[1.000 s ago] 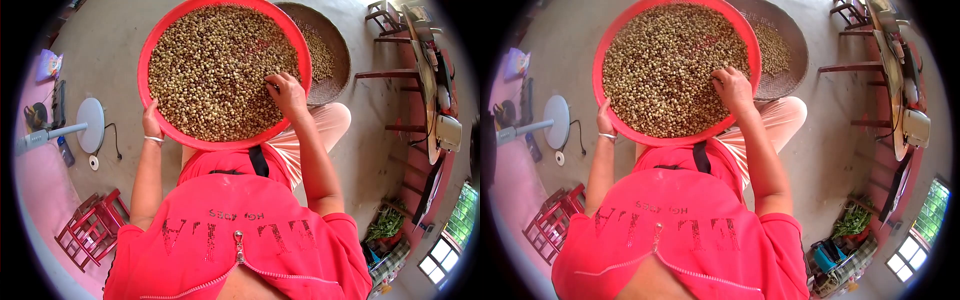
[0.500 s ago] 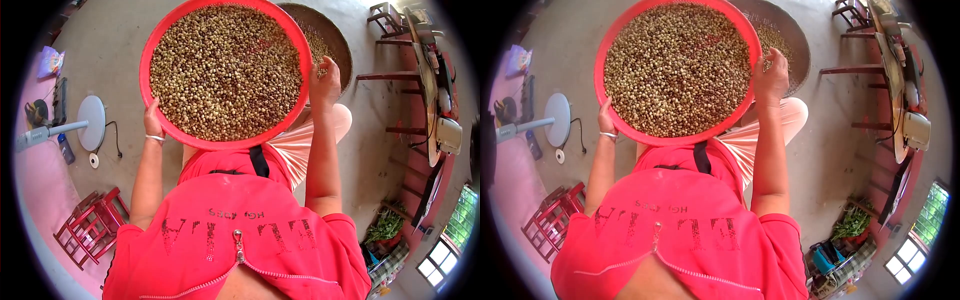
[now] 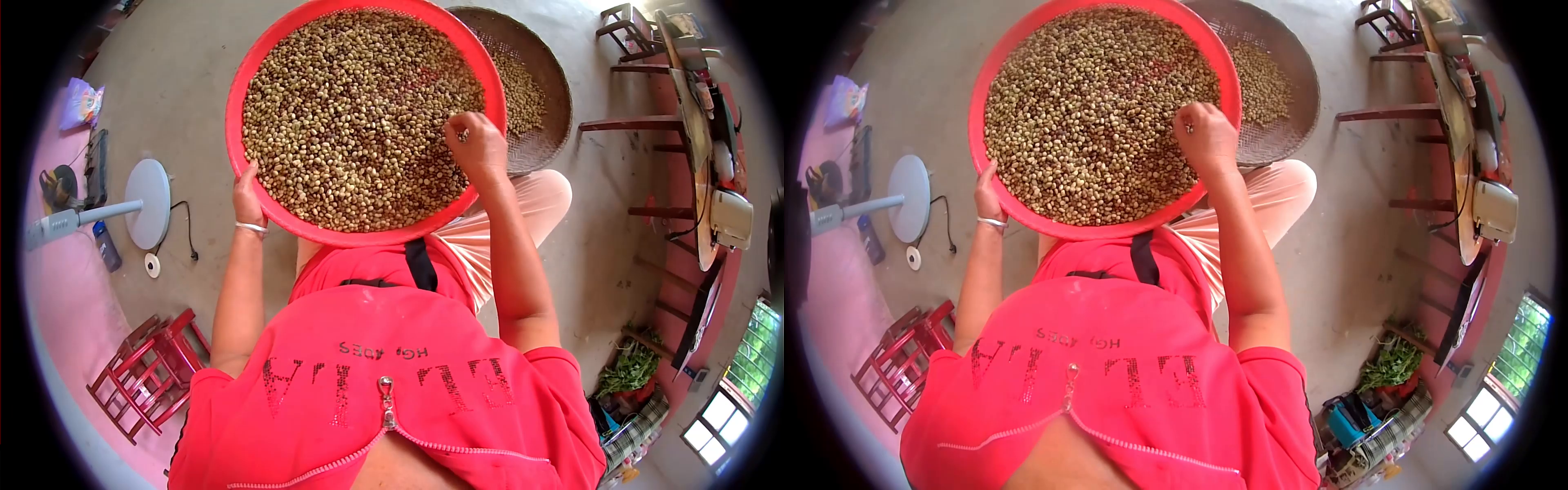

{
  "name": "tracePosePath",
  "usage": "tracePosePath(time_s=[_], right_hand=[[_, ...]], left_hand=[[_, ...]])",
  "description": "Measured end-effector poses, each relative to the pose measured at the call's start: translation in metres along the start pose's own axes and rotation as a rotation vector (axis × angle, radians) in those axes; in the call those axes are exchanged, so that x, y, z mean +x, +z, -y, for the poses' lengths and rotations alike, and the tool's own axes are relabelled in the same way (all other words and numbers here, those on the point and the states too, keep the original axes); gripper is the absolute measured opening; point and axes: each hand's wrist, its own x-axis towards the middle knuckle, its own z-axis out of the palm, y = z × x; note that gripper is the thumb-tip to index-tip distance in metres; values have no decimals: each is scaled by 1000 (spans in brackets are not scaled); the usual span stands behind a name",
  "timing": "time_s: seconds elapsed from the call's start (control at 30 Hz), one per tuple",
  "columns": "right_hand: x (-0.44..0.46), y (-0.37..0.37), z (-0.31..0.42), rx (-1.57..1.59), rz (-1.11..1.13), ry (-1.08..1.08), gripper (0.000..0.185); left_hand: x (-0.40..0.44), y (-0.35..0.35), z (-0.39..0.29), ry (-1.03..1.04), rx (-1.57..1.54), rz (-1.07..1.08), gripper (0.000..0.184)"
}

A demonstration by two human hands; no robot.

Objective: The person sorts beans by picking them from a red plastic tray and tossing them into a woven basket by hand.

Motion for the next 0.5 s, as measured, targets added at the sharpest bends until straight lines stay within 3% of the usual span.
tracePosePath(time_s=[0.07, 0.1, 0.2, 0.3, 0.37, 0.5], right_hand=[[9, -15, -10, 71, -213, 45, 9], [16, -24, -13, -46, -341, 135, 11], [21, -41, -20, -117, -488, 113, 15], [13, -33, -15, -7, 18, 87, 17], [5, -15, -5, -133, 69, -85, 16], [4, 6, -3, -110, 138, -14, 15]], left_hand=[[5, -6, 5, -3, -13, -2, 38], [7, -9, 8, -5, -23, -2, 38], [9, -10, 11, 12, -21, -17, 38], [6, -7, 6, -39, -28, 16, 39], [7, -6, 5, -33, -27, 18, 38], [8, -9, 5, -7, -24, 9, 37]])
